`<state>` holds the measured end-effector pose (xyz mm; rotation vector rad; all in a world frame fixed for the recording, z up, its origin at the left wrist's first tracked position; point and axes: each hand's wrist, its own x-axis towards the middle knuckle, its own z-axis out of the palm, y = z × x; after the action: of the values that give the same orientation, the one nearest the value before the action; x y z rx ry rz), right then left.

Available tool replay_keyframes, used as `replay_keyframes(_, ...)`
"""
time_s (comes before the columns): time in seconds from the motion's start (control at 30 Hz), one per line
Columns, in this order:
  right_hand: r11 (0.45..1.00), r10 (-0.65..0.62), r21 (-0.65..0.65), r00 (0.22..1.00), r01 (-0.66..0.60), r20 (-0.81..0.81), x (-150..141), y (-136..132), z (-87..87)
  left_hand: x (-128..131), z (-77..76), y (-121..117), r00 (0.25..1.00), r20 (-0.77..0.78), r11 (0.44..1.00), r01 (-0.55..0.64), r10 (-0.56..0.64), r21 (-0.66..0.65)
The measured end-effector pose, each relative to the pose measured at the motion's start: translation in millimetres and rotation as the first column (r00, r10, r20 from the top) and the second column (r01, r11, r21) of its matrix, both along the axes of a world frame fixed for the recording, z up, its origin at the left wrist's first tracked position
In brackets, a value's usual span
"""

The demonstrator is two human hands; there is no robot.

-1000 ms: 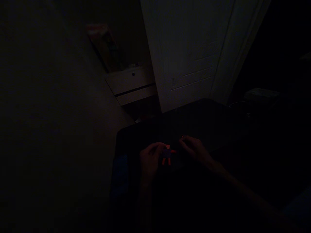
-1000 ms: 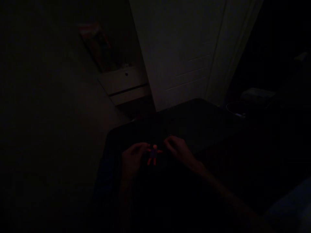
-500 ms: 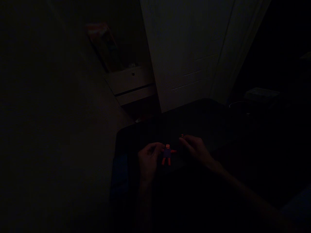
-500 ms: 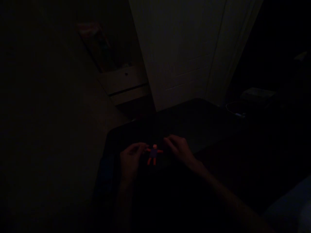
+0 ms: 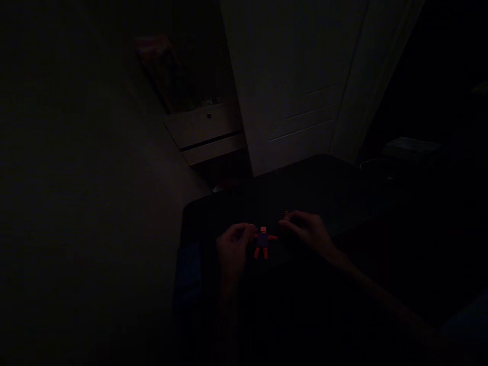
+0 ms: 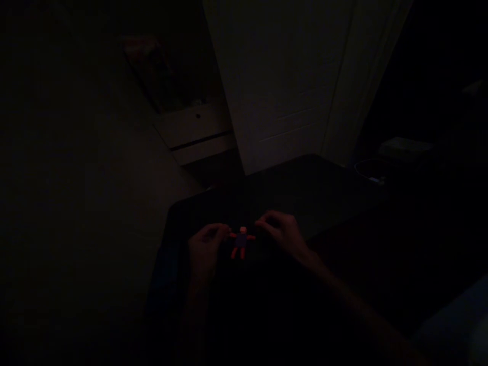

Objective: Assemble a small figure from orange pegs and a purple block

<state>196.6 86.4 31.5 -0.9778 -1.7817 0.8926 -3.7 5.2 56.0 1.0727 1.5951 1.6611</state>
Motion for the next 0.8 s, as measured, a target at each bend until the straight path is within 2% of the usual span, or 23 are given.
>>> replay_keyframes(0.17,0.999,0.031,0.033,0.999,-0.031,0.011,0,2,-4.2,-1,-1.8,-1,0.998,0.031,0.998,0.06,-0.061,0.018)
replay_keyframes(0.33,0.999,0.051,-0.005,0.999,-0.051,-0.001,-1,2,-4.7,0,-0.9,0,0.999,0.029,0.999,0.045,-0.045,-0.012)
replay_keyframes(0.47,1.0,-0.009,-0.003,1.0,0.01,0.024,-1,0,-3.2,0,1.7,-1,0.998,0.015,0.998,0.055,-0.055,-0.021)
replay_keyframes(0.6,0.997,-0.071,0.013,0.997,0.071,0.023,-2,1,-2.6,-2,-0.8,1,0.995,-0.064,0.997,0.071,-0.073,-0.024)
replay_keyframes(0.8,0.998,0.053,0.043,0.998,-0.052,-0.016,-5,6,-1.0,-11,-7.6,4,0.998,-0.064,1.0,0.026,-0.026,-0.011)
